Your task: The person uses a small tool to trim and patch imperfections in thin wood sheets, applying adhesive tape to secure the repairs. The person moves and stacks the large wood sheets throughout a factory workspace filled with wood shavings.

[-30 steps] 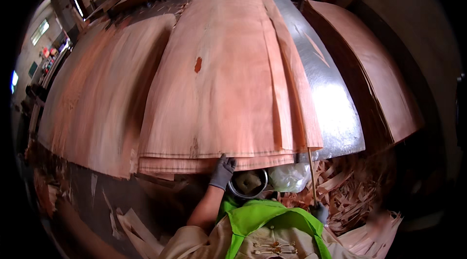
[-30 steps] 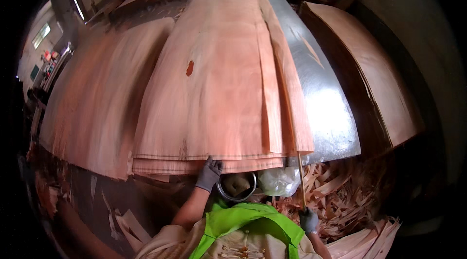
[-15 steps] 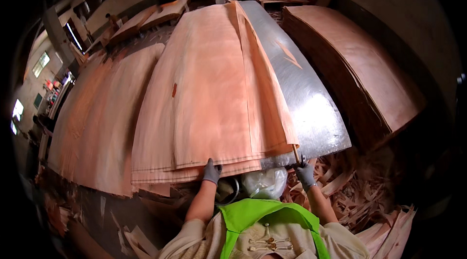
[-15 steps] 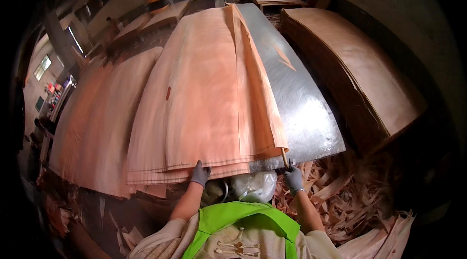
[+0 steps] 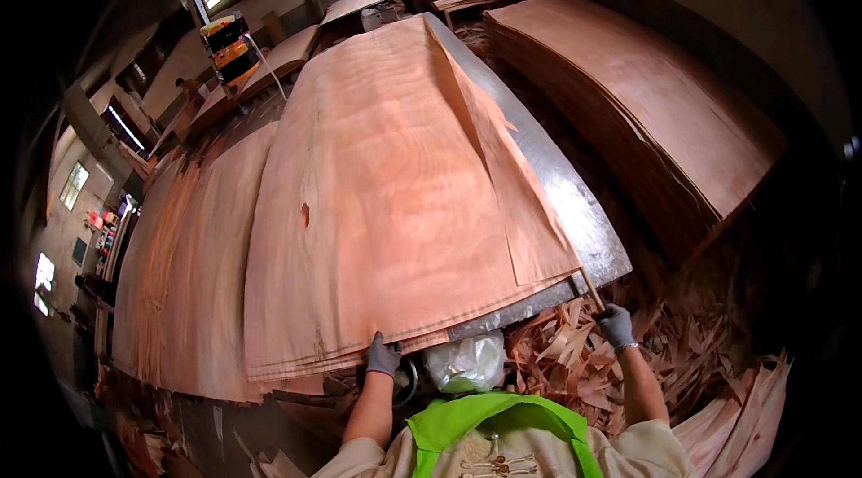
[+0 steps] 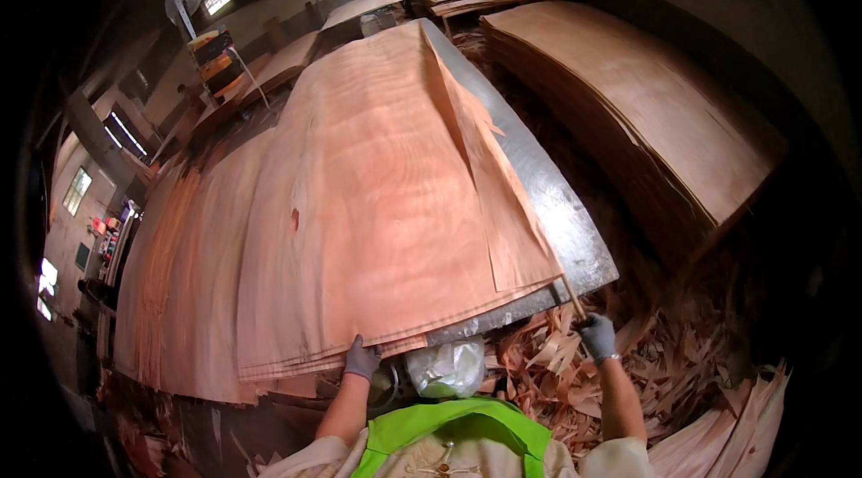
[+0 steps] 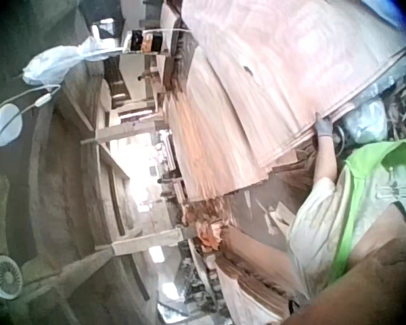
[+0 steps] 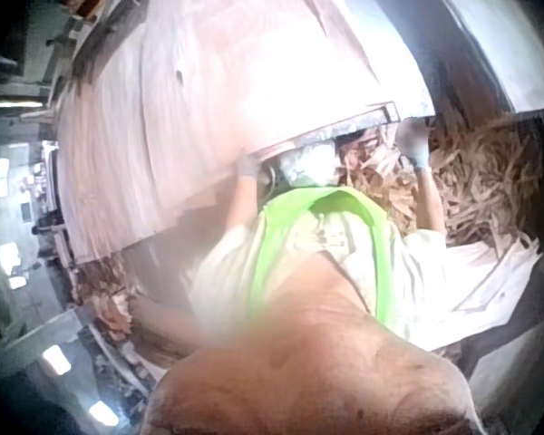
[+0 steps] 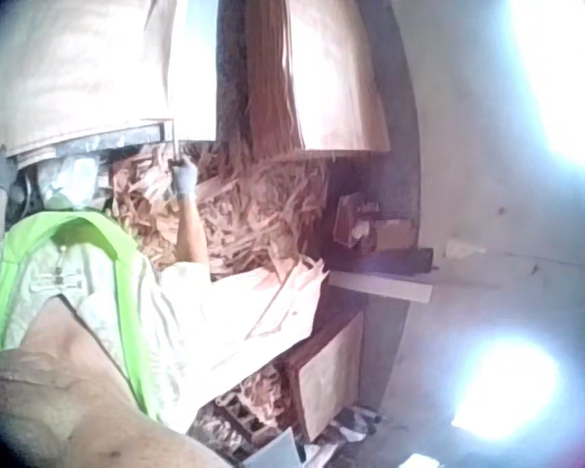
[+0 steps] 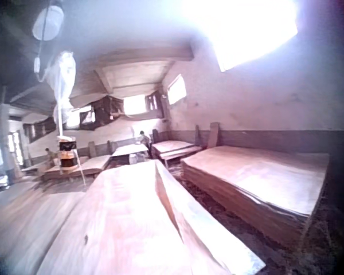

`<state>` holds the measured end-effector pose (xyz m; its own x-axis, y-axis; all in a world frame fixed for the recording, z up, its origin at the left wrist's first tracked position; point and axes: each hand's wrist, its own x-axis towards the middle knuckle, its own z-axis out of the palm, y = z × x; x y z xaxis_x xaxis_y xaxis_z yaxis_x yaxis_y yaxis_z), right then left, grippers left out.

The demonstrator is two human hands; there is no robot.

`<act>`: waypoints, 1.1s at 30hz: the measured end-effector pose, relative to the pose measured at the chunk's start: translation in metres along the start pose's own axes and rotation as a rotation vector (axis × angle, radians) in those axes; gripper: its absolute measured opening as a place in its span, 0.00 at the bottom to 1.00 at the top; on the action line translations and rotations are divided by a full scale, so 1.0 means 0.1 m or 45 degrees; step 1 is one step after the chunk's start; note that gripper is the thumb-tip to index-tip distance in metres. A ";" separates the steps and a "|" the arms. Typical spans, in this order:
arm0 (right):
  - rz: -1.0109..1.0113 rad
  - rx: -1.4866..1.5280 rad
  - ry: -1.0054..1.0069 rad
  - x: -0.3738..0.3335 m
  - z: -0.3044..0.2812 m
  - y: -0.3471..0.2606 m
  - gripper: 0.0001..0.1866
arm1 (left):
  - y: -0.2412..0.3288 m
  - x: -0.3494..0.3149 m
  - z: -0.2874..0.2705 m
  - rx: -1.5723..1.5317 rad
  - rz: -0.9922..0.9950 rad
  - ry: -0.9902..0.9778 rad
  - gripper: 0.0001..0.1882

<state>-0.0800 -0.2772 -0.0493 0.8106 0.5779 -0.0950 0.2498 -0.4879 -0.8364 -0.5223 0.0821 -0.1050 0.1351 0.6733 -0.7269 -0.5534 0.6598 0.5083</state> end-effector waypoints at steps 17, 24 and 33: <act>0.004 -0.153 -0.025 -1.22 0.36 -0.64 0.13 | -0.13 -0.04 0.06 0.392 -0.246 -0.308 0.22; -0.504 0.013 -0.255 -1.38 1.32 -2.01 0.20 | -0.58 -1.68 1.07 0.635 -0.674 -1.107 0.29; 0.555 0.226 0.379 -3.34 0.30 -0.75 0.15 | 0.08 -0.24 1.26 1.056 0.273 -0.863 0.15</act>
<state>-0.3855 -0.4141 0.0291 0.9398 0.1250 -0.3179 -0.2145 -0.5082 -0.8341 -0.4266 0.1130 -0.0254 0.6673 0.6771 -0.3103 0.0727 0.3554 0.9319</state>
